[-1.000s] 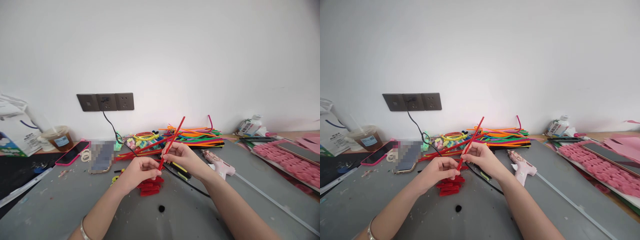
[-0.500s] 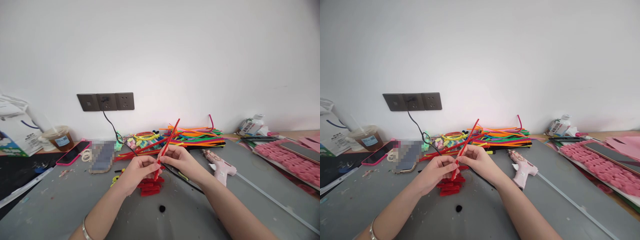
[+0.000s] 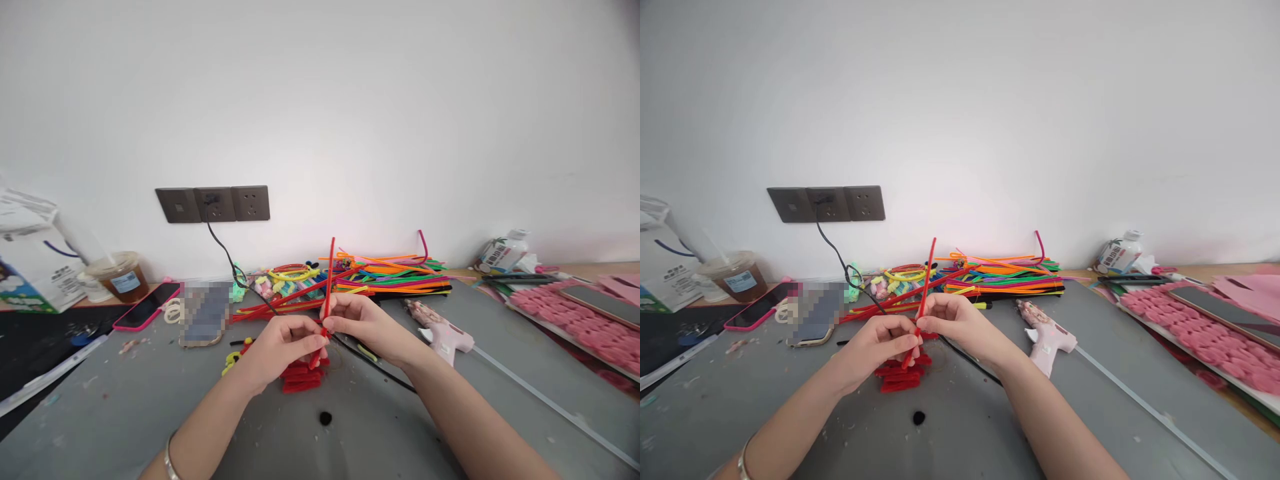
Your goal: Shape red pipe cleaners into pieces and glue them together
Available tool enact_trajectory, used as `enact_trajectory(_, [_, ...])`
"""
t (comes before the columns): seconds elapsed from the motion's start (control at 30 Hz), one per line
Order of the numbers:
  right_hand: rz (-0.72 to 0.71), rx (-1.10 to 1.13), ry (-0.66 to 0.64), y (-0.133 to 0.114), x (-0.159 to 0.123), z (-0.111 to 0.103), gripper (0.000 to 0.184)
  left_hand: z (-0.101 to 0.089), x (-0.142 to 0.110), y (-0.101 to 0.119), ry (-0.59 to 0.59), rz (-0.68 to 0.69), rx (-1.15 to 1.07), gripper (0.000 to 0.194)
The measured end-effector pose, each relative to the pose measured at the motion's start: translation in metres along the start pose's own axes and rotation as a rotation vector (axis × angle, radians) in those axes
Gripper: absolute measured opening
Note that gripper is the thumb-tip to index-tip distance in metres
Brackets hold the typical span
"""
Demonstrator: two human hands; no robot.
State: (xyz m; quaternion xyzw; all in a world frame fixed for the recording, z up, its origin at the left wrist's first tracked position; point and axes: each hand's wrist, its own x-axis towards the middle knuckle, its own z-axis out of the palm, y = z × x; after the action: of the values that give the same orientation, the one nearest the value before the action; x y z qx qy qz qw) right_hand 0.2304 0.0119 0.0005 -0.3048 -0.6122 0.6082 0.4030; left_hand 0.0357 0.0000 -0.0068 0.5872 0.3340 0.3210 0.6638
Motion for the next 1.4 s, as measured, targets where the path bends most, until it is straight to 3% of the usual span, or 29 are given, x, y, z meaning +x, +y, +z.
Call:
enact_trajectory(0.17, [0.049, -0.109, -0.115, -0.005, -0.004, -0.004, 0.019, -0.001, -0.002, 0.003, 0.009, -0.027, 0.037, 0.026])
enact_trajectory(0.27, [0.011, -0.162, -0.1, -0.004, -0.004, -0.002, 0.018, -0.002, -0.002, 0.002, 0.017, -0.062, 0.0, 0.027])
enact_trajectory(0.33, [-0.134, -0.256, 0.016, -0.002, -0.003, 0.0, 0.015, -0.004, 0.0, 0.001, 0.089, -0.058, -0.098, 0.029])
enact_trajectory(0.47, [-0.582, -0.607, 0.34, 0.001, -0.002, 0.007, 0.014, -0.003, 0.005, -0.002, 0.272, -0.066, -0.312, 0.042])
enact_trajectory(0.57, [-0.772, -0.846, 0.34, 0.003, -0.004, 0.013, 0.013, 0.001, 0.007, -0.005, 0.249, -0.124, -0.429, 0.042])
enact_trajectory(0.67, [-0.828, -1.012, 0.288, 0.006, -0.004, 0.019, 0.015, 0.005, 0.007, -0.007, 0.196, -0.119, -0.53, 0.031])
enact_trajectory(0.97, [-0.767, -1.033, 0.24, 0.006, -0.003, 0.018, 0.016, 0.003, 0.01, -0.01, 0.231, -0.078, -0.535, 0.031])
enact_trajectory(1.2, [-0.533, -0.681, 0.13, 0.006, -0.002, 0.009, 0.008, -0.001, 0.012, -0.011, 0.295, -0.042, -0.397, 0.035])
enact_trajectory(1.4, [-0.317, -0.43, 0.095, 0.002, -0.003, 0.006, 0.011, -0.003, 0.007, -0.01, 0.2, -0.009, -0.187, 0.034])
